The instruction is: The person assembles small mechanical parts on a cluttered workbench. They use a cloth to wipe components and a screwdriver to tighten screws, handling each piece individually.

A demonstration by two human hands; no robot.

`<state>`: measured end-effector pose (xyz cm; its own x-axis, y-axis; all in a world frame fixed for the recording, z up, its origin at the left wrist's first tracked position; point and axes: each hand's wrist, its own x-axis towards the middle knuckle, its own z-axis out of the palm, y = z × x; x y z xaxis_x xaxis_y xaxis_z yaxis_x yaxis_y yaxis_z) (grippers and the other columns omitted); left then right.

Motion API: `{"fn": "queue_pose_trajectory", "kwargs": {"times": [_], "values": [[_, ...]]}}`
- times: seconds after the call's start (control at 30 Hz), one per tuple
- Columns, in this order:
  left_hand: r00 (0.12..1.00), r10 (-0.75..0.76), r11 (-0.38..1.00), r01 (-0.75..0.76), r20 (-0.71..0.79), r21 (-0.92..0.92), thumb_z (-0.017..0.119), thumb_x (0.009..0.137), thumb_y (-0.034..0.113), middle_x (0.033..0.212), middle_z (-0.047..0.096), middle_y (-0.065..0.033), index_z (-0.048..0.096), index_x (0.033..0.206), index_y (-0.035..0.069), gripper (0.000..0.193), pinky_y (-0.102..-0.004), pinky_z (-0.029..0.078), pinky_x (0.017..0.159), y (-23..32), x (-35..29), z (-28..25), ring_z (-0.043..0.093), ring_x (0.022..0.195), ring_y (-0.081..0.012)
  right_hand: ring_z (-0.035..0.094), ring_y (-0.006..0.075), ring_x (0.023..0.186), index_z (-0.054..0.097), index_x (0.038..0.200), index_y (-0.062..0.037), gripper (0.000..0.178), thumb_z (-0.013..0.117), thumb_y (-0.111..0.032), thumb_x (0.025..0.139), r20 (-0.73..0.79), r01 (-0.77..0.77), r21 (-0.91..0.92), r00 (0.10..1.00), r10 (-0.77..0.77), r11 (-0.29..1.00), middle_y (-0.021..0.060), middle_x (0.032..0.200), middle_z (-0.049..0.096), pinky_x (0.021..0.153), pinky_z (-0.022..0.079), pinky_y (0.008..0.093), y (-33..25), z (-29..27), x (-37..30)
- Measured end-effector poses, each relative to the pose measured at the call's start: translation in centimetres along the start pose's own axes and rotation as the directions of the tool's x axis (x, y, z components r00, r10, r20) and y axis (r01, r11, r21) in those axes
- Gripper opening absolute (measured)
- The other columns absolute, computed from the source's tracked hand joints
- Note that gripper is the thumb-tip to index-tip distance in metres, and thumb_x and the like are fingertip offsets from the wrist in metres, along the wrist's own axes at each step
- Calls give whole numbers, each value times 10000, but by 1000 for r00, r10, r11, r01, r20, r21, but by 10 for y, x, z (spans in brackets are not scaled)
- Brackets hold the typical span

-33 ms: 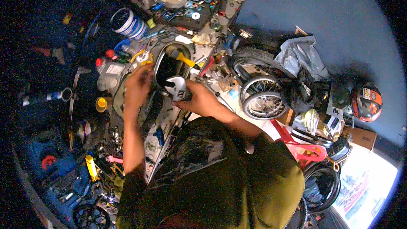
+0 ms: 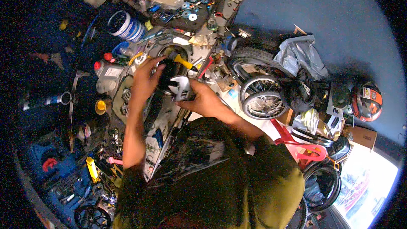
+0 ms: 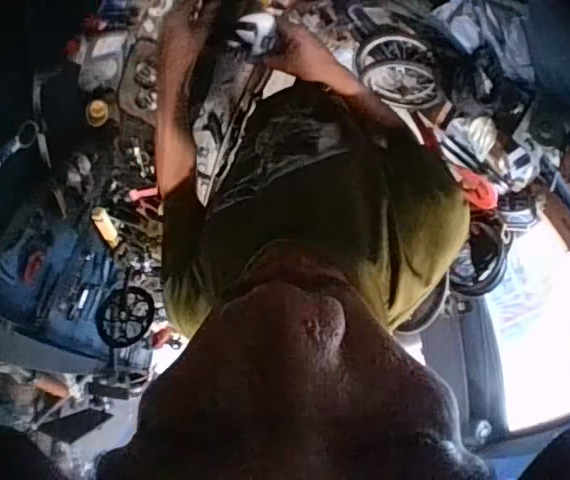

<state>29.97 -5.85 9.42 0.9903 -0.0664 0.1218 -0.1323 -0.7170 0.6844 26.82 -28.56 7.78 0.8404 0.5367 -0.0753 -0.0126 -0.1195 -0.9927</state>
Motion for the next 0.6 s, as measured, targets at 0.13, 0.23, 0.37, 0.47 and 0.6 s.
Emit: {"fn": "queue_pose_trajectory", "kwargs": {"times": [0.13, 0.23, 0.37, 0.47, 0.6], "values": [[960, 190, 970, -216, 206, 111, 636, 899, 157, 1282, 620, -141, 644, 1217, 81, 327, -442, 508, 952, -4, 95, 107, 628, 1109, -360, 626, 133, 991, 587, 1274, -64, 578, 829, -57, 749, -130, -14, 82, 991, 24, 997, 40, 1086, 689, 895, 492, 304, 7, -56, -9], [928, 103, 937, -211, 357, 278, 650, 888, 224, 1268, 624, -140, 658, 1164, 91, 307, -456, 518, 914, -7, 130, 138, 636, 1080, -352, 607, 84, 885, 582, 1273, -69, 552, 765, 41, 764, -250, -125, 186, 953, 170, 975, 16, 1014, 677, 783, 510, 268, 17, -89, -15], [881, 45, 933, -206, 472, 295, 678, 869, 274, 1041, 703, -138, 689, 1074, 55, 301, -481, 535, 787, -3, 137, 133, 677, 949, -360, 608, 80, 863, 581, 1265, -59, 530, 756, 47, 776, -362, -70, 228, 920, 152, 971, 11, 1027, 673, 759, 508, 251, 32, -109, -22], [855, -69, 978, -45, 513, 206, 701, 854, 333, 835, 707, -161, 712, 978, 85, 276, -477, 540, 711, -2, 128, 120, 688, 798, -363, 618, 106, 941, 579, 1270, -59, 523, 759, 24, 786, -363, -78, 257, 916, 171, 963, 20, 1066, 680, 825, 511, 273, 53, -116, -24], [956, -33, 952, -58, 291, 300, 646, 879, 281, 825, 714, -173, 724, 883, 53, 241, -465, 552, 696, -4, 138, 132, 704, 790, -359, 633, 128, 989, 574, 1270, -50, 525, 779, -18, 788, -349, -90, 144, 927, 136, 985, 46, 1087, 696, 882, 504, 300, 57, -119, -17]]}}
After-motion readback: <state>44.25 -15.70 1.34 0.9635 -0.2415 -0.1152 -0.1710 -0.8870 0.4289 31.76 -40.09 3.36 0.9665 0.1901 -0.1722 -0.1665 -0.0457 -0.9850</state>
